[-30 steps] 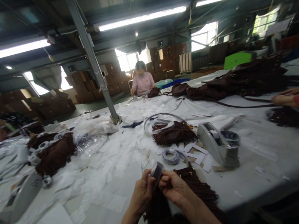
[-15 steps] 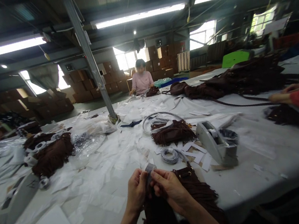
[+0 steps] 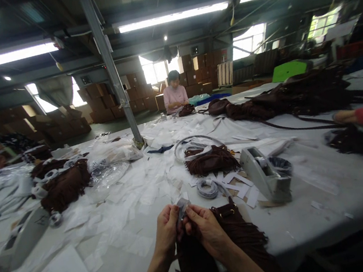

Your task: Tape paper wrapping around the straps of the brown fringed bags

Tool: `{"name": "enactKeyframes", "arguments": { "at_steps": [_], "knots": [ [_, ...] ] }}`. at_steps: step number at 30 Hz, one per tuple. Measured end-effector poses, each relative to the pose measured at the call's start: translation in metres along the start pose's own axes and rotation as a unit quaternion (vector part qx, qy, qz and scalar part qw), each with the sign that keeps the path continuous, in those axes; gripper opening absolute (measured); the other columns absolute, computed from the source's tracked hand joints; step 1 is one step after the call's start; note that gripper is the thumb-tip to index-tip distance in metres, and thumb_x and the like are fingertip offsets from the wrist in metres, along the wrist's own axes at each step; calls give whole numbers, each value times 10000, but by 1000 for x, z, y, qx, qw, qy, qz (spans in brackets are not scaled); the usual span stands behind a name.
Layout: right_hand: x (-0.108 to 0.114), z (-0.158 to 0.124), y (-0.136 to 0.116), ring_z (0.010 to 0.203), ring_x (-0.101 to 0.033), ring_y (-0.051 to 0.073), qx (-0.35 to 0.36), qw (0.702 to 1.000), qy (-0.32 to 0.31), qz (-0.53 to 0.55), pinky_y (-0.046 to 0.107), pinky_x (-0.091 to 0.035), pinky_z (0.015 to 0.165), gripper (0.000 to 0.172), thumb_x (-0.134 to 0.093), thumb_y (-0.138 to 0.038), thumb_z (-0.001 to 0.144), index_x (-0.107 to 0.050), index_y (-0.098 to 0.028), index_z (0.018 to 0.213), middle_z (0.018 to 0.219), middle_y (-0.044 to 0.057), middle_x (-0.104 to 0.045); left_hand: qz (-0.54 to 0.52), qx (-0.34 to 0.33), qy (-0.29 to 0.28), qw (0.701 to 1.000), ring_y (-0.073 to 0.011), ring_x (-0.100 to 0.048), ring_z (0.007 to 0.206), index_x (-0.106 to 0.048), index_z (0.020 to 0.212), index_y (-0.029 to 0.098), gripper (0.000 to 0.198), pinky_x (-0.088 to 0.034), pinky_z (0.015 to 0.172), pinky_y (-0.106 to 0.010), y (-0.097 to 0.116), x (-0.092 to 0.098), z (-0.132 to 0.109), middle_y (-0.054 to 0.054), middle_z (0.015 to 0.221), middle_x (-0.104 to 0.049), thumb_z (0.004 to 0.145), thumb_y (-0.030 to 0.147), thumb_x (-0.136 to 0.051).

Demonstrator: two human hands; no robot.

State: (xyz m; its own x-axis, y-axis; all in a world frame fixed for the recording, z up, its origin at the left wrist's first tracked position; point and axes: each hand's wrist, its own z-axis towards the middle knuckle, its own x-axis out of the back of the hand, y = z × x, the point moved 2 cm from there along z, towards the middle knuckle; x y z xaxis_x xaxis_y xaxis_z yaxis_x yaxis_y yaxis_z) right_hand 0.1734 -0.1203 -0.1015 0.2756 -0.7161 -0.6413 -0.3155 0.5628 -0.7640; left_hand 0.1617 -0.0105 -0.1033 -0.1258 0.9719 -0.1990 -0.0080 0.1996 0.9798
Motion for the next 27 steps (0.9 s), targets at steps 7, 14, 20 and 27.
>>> {"name": "enactKeyframes", "arguments": {
  "at_steps": [7, 14, 20, 27],
  "knots": [
    [11, 15, 8, 422, -456, 56, 10, 999, 24, -32, 163, -356, 415, 381, -748, -491, 714, -594, -149, 786, 537, -38, -559, 0, 20, 5, 1000, -33, -316, 278, -462, 792, 193, 471, -219, 282, -116, 4, -12, 6, 103, 388, -451, 721, 621, -645],
    [26, 24, 12, 352, -317, 23, 48, 994, 97, -35, 148, -219, 345, 360, -732, -472, 712, -531, -174, 737, 474, -90, -477, 35, 76, -66, 994, -41, -283, 264, -515, 956, 182, 506, -246, 273, -130, -10, -11, 16, 122, 384, -403, 729, 619, -626],
    [40, 29, 13, 312, -216, 8, 26, 992, 119, 12, 148, -150, 312, 358, -724, -445, 681, -479, -184, 651, 415, -105, -423, 107, 87, -134, 981, -60, -329, 264, -515, 1099, 166, 549, -254, 269, -142, -13, -7, 20, 112, 406, -422, 785, 615, -554],
    [51, 32, 15, 296, -168, 3, -32, 994, 91, 53, 146, -126, 290, 326, -723, -397, 658, -489, -177, 603, 394, -100, -398, 241, 63, -182, 951, -101, -459, 302, -527, 965, 200, 400, -326, 296, -165, -18, -9, 23, 70, 461, -498, 855, 574, -435]
  ]
}}
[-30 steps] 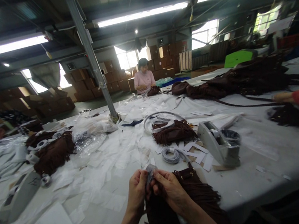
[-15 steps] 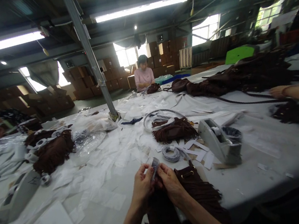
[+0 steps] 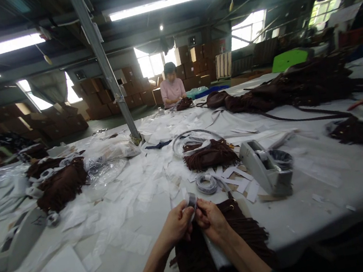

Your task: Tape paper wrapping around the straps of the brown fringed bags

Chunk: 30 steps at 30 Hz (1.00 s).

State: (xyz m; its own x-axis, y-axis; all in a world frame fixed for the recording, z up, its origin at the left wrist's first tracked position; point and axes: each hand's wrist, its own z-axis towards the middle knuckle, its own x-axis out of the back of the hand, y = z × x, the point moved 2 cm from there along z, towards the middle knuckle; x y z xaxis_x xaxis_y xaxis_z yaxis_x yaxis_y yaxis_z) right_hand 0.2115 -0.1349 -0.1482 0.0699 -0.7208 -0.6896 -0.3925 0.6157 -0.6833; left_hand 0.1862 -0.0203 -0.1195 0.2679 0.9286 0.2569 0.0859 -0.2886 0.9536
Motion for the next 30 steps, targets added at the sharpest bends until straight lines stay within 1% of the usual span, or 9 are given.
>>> {"name": "enactKeyframes", "arguments": {
  "at_steps": [4, 9, 13, 16, 20, 23, 25, 28, 30],
  "knots": [
    [3, 0, 1, 289, -166, 4, -8, 1000, 4, 1, 146, -131, 288, 346, -699, -415, 688, -472, -179, 574, 380, -102, -373, 59, -13, 42, 997, -127, -501, 333, -517, 920, 214, 321, -341, 328, -189, 0, -5, 1, 59, 476, -516, 877, 515, -414],
    [2, -4, 2, 301, -253, 20, -19, 999, 14, -23, 150, -154, 298, 448, -616, -586, 739, -493, -176, 610, 413, -81, -414, 117, 1, 84, 990, -152, -522, 366, -521, 948, 209, 289, -349, 382, -221, -4, -8, 0, 40, 497, -544, 912, 452, -368],
    [1, -6, 3, 287, -225, 18, -18, 997, 26, -67, 157, -123, 295, 422, -736, -515, 669, -481, -183, 612, 370, -119, -343, 230, -31, 99, 968, -206, -658, 632, -549, 1020, 208, 225, -415, 549, -248, -4, -9, -1, -44, 704, -668, 909, 331, -396],
    [1, -6, 5, 282, -204, 17, -3, 995, 41, -91, 162, -115, 296, 398, -751, -475, 652, -474, -190, 621, 359, -131, -331, 235, -40, 101, 966, -224, -672, 756, -564, 1059, 206, 249, -435, 616, -260, -5, -9, 0, -69, 789, -692, 903, 315, -404],
    [3, -4, 9, 274, -242, 32, 31, 991, 58, -117, 174, -142, 295, 418, -733, -524, 644, -478, -195, 613, 348, -121, -346, 78, -13, 35, 996, -179, -603, 494, -566, 1000, 196, 324, -429, 466, -249, -10, -10, 1, -8, 612, -627, 898, 460, -409],
    [7, 0, 10, 280, -268, 44, 62, 986, 70, -136, 188, -164, 300, 478, -675, -626, 657, -472, -198, 592, 358, -105, -360, -70, 21, 9, 997, -172, -604, 481, -552, 944, 191, 383, -462, 450, -256, -15, -8, 0, -3, 618, -633, 820, 553, -541],
    [11, 3, 9, 291, -248, 42, 91, 981, 85, -149, 193, -165, 312, 524, -592, -705, 685, -469, -201, 609, 384, -99, -377, -178, 41, 43, 982, -180, -640, 546, -538, 928, 184, 427, -504, 513, -274, -16, -3, -3, -20, 665, -662, 766, 571, -620],
    [15, 4, 6, 313, -230, 46, 134, 969, 90, -188, 201, -164, 341, 565, -453, -753, 752, -506, -198, 662, 424, -85, -414, -340, 44, 128, 931, -210, -694, 722, -514, 940, 183, 477, -544, 672, -312, -17, 9, -9, -60, 774, -704, 720, 568, -690],
    [13, 1, 5, 341, -270, 60, 159, 957, 69, -233, 209, -193, 372, 574, -421, -733, 791, -544, -190, 652, 432, -70, -421, -388, 25, 159, 907, -217, -698, 803, -516, 938, 178, 481, -539, 757, -326, -16, 13, -11, -80, 820, -714, 706, 546, -722]
  ]
}}
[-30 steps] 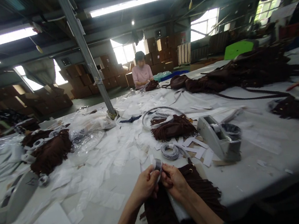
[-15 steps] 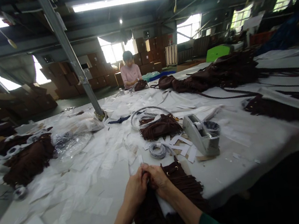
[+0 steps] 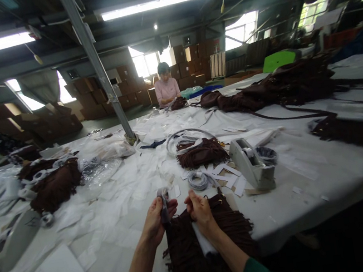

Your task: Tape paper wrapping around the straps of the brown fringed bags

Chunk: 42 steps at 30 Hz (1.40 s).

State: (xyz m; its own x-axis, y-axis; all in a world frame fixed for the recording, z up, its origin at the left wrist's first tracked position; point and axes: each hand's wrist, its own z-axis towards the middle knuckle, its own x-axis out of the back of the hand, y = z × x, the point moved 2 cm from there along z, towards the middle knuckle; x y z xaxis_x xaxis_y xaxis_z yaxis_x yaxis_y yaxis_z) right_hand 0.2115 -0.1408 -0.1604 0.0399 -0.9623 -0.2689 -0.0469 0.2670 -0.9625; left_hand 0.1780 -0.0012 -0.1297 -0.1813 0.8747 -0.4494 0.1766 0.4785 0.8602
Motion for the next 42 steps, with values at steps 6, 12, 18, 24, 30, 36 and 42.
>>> {"name": "enactKeyframes", "arguments": {
  "at_steps": [6, 12, 18, 24, 30, 36, 42],
  "knots": [
    [-10, -17, -13, 504, -456, 107, 115, 974, -106, -165, 231, -280, 528, 236, -783, -361, 631, -634, -192, 560, 525, -28, -558, 45, -68, 18, 997, -200, -679, 708, -555, 891, 139, 525, -516, 661, -285, -6, -16, 2, -91, 782, -712, 679, 592, -716],
    [-15, -21, -13, 445, -430, 107, 173, 939, -117, -272, 239, -234, 503, 257, -677, -212, 705, -570, -207, 472, 461, -29, -527, 198, -141, 47, 969, -177, -623, 603, -571, 807, 136, 536, -487, 604, -281, -15, -22, 5, -61, 693, -675, 763, 670, -545],
    [5, -22, -25, 630, -614, 173, 208, 914, -90, -337, 248, -431, 604, 192, -563, -345, 857, -703, -233, 786, 714, 12, -696, 249, -176, 83, 949, -152, -546, 588, -549, 657, 169, 475, -413, 568, -241, -19, -13, 1, -2, 600, -599, 736, 634, -606],
    [110, 20, -57, 1061, -565, 281, 198, 839, 86, -500, 409, -381, 954, 330, -404, -303, 914, -637, -157, 1097, 1125, 154, -649, 321, -166, 61, 931, -195, -588, 619, -625, 751, 171, 488, -420, 584, -269, -26, -10, -5, -65, 700, -679, 832, 625, -467],
    [166, 54, -46, 1179, -484, 343, 154, 751, 64, -639, 463, -347, 965, 349, -589, -283, 799, -621, -142, 1116, 1192, 188, -610, 333, -181, 51, 924, -199, -598, 627, -601, 735, 191, 436, -426, 595, -272, -28, -13, -3, -41, 661, -659, 847, 590, -469],
    [160, 44, -22, 1163, -527, 270, 160, 715, 13, -680, 400, -342, 1003, 257, -468, -140, 829, -639, -157, 1020, 1170, 151, -635, 334, -174, 53, 925, -194, -584, 607, -592, 708, 199, 424, -422, 586, -269, -27, -12, -4, -34, 645, -661, 841, 587, -481],
    [179, 42, -27, 1080, -578, 211, 172, 712, 18, -681, 277, -433, 905, 406, -382, -5, 797, -580, -154, 1119, 1169, 124, -617, 338, -177, 49, 923, -196, -586, 600, -590, 711, 205, 415, -428, 585, -271, -30, -10, -3, -34, 641, -659, 845, 582, -483]
  ]
}}
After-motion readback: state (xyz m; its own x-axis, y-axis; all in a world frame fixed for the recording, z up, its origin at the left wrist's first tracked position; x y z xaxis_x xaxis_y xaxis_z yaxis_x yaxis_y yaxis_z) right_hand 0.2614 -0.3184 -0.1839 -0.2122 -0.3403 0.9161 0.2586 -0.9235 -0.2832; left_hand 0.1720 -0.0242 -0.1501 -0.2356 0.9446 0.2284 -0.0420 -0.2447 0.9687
